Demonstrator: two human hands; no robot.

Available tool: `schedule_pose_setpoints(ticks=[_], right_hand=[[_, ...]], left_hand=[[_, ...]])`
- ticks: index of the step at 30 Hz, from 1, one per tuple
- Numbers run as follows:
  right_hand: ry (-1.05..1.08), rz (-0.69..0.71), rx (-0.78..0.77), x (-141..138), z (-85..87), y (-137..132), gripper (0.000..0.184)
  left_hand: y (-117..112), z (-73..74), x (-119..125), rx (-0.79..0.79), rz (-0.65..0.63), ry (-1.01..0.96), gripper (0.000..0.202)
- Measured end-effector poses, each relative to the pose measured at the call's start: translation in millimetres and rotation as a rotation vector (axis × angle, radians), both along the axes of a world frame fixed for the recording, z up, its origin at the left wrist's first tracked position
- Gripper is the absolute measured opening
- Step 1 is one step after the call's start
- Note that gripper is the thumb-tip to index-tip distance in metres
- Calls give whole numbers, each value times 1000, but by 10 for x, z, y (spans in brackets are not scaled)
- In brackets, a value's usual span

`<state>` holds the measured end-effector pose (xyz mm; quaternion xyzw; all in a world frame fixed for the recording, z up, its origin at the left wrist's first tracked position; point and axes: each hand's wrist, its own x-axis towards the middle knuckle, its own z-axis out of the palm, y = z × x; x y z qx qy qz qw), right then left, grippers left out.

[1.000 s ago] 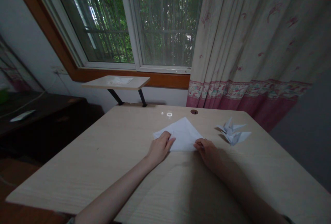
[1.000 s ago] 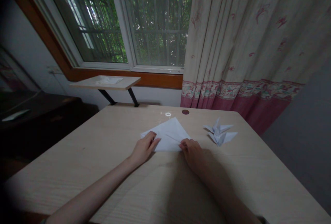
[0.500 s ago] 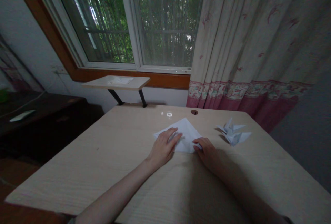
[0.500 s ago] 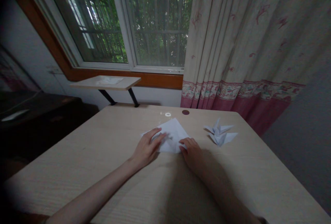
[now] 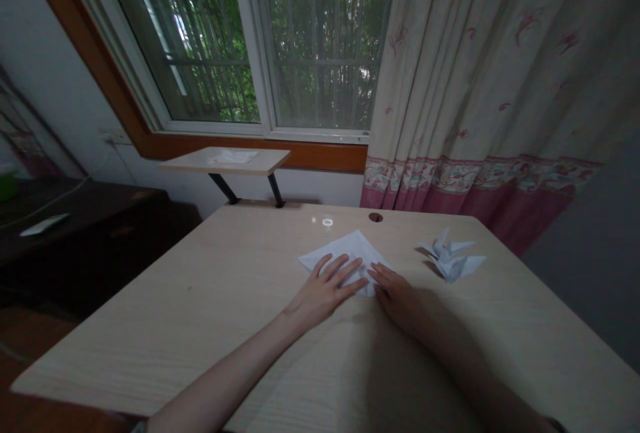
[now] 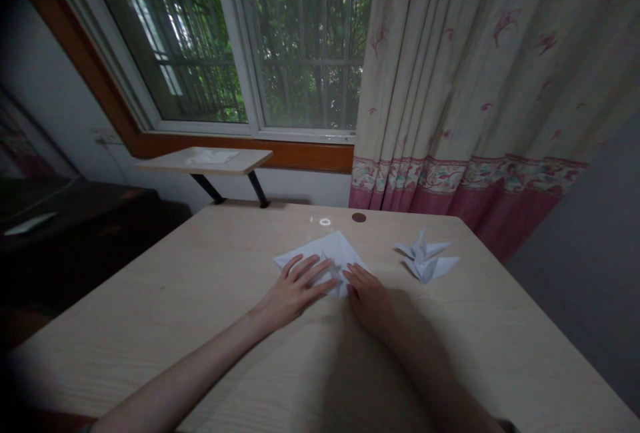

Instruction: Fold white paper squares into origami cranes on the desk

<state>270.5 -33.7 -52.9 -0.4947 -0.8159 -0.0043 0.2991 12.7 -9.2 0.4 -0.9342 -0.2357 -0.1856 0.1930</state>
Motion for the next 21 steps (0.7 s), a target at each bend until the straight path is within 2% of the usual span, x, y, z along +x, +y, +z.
schedule_pose_setpoints(ticks=[10, 15, 21], right_hand=[[-156, -56, 22, -41, 53, -64, 40], [-210, -99, 23, -75, 134, -100, 36], [-211, -79, 69, -82, 221, -146, 29]], left_hand=[[-13, 29, -3, -19, 67, 87, 62], [30, -30, -12, 38, 54, 33, 49], [86, -82, -35, 90, 73, -34, 39]])
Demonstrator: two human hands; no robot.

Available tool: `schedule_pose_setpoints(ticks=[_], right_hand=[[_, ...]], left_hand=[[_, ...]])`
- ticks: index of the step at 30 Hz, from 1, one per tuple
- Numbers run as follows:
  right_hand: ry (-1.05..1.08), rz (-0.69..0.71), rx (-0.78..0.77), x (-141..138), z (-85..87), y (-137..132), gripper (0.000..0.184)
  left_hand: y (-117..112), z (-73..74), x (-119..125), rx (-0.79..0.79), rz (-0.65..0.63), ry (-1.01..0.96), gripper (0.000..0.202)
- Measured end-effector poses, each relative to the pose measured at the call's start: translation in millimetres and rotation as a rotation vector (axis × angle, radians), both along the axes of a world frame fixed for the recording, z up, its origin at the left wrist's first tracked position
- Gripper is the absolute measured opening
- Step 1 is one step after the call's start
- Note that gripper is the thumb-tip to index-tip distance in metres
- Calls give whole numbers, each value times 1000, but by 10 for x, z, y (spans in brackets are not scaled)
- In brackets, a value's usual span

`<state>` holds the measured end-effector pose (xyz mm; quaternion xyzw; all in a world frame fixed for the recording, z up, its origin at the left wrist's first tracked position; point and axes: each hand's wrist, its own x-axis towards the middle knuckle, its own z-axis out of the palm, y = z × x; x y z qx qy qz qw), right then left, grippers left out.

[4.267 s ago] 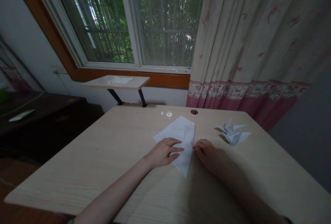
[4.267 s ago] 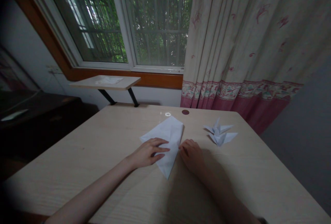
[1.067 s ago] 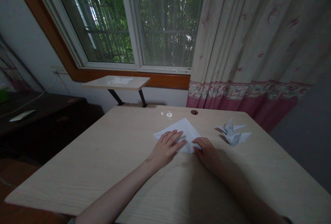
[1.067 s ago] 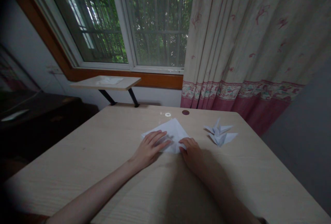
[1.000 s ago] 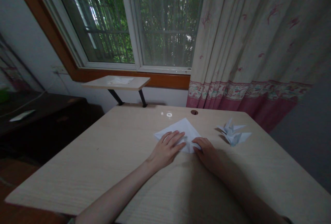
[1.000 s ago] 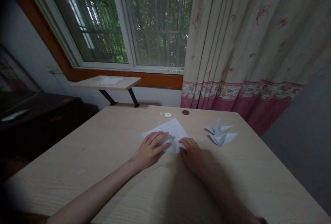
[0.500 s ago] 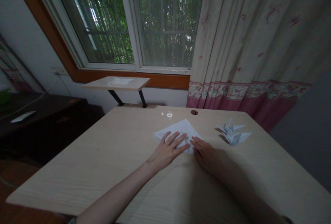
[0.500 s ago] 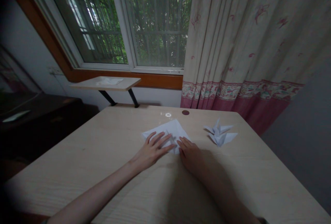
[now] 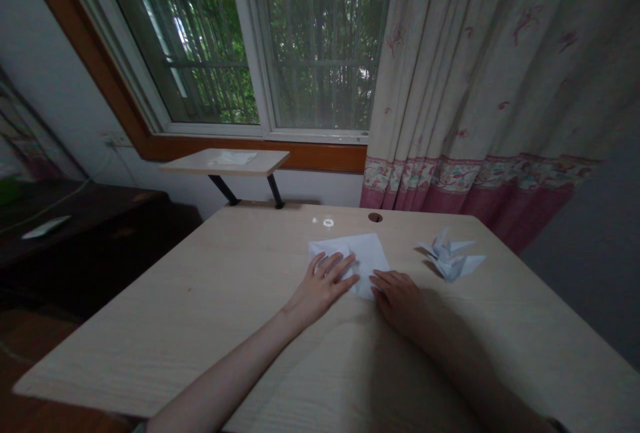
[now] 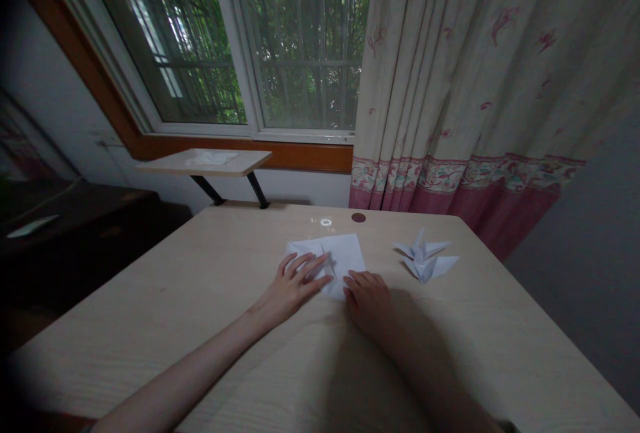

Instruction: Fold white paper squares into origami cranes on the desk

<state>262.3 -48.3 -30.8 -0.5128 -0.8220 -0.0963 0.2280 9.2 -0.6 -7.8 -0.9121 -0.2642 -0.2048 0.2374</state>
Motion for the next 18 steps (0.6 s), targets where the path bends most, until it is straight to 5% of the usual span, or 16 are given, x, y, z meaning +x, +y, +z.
schedule_pose_setpoints(ticks=[10, 18], right_hand=[[-14, -11, -81, -84, 184, -84, 25], [86, 103, -23, -24, -33, -31, 47]], left_hand=[[11, 50, -30, -195, 76, 61, 47], [-3, 79, -29, -294, 3, -12, 50]])
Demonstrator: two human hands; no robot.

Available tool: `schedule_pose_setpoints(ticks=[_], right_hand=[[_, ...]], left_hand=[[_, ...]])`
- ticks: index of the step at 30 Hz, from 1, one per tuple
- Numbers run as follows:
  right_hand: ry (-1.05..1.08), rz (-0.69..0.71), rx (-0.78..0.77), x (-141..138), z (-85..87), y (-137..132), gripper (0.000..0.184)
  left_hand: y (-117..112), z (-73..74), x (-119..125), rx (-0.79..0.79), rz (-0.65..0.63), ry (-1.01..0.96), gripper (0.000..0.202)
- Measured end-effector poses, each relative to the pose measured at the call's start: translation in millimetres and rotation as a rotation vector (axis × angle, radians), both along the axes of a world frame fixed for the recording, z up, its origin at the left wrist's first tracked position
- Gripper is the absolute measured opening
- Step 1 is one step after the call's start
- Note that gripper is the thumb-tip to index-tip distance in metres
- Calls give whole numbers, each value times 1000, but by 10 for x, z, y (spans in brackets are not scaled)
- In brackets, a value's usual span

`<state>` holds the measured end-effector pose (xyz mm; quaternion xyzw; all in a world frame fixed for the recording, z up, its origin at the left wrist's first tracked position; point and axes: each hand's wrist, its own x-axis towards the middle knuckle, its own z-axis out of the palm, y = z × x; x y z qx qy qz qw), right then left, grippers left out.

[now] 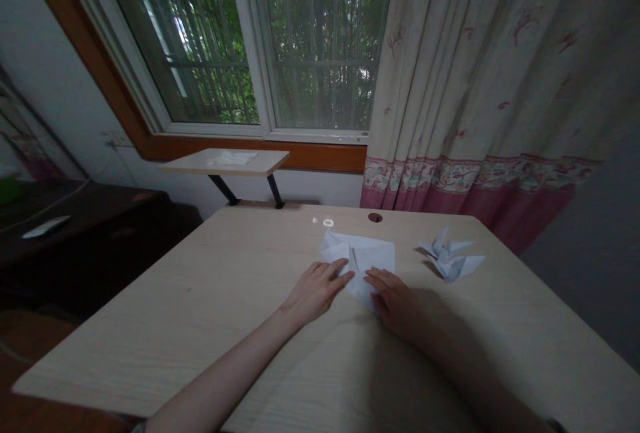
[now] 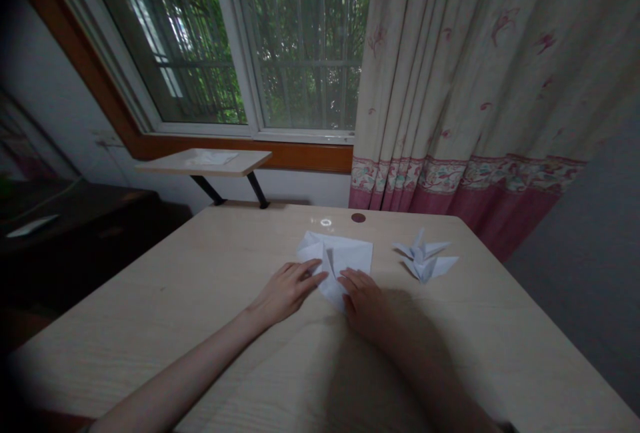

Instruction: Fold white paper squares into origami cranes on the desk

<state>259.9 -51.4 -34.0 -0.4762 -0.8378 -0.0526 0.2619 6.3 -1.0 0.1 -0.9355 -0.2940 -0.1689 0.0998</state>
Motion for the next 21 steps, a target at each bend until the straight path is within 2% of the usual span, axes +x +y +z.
schedule_pose_setpoints(ticks=[3, 7, 13, 21], right_hand=[[5, 25, -21, 14, -50, -3, 48], [-2, -28, -74, 13, -56, -21, 46], [6, -6, -54, 8, -58, -29, 40], [30, 60, -45, -9, 91, -39, 43]], left_hand=[[1, -1, 4, -25, -17, -22, 46], [14, -40, -5, -63, -36, -66, 48], [13, -62, -19, -125, -100, -132, 51], [11, -76, -20, -196, -99, -184, 46]])
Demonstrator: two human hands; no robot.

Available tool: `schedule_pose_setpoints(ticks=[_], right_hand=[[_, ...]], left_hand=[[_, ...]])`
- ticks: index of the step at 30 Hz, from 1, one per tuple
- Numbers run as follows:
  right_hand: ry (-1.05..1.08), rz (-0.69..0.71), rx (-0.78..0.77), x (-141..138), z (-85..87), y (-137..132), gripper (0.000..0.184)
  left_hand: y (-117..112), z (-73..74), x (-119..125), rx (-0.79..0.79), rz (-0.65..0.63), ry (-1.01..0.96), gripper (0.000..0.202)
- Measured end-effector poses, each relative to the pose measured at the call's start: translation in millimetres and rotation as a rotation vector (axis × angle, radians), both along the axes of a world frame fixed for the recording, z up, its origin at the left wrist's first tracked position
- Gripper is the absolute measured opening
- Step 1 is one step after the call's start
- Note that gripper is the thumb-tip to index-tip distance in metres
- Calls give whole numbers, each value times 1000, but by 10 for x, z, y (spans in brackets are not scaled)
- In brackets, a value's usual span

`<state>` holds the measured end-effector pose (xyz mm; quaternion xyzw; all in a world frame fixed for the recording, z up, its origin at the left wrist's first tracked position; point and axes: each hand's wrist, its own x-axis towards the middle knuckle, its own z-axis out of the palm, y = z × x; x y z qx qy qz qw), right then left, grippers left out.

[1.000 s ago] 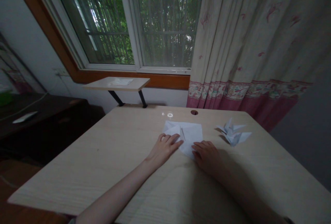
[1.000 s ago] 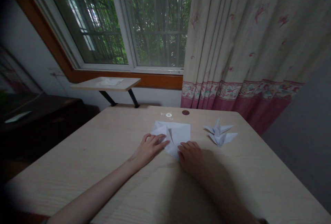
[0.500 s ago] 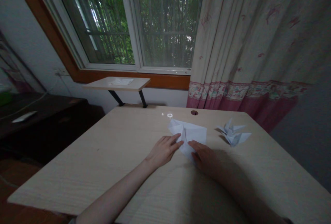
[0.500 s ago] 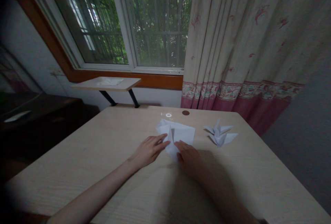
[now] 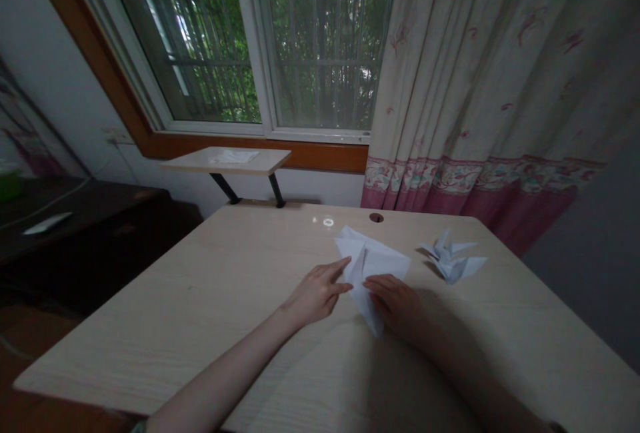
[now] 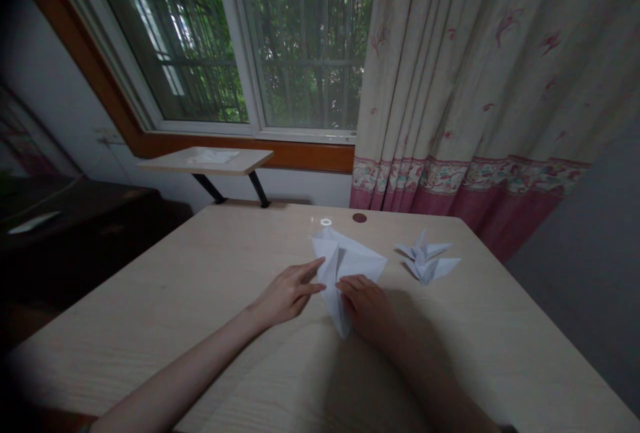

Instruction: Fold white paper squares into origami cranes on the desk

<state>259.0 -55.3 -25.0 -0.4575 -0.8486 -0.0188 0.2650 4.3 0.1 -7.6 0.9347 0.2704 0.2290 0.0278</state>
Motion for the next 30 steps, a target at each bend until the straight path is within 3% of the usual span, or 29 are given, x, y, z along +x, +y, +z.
schedule_pose_setpoints(ticks=[5, 17, 30], right_hand=[[-74, -17, -51, -24, 78, -12, 40], [-45, -11, -2, 28, -139, 33, 35], [-82, 14, 40, -39, -161, -17, 35]], left_hand=[[12, -7, -3, -26, 16, -16, 45], [12, -9, 25, -5, 57, -49, 29], [17, 32, 38, -16, 152, -18, 9]])
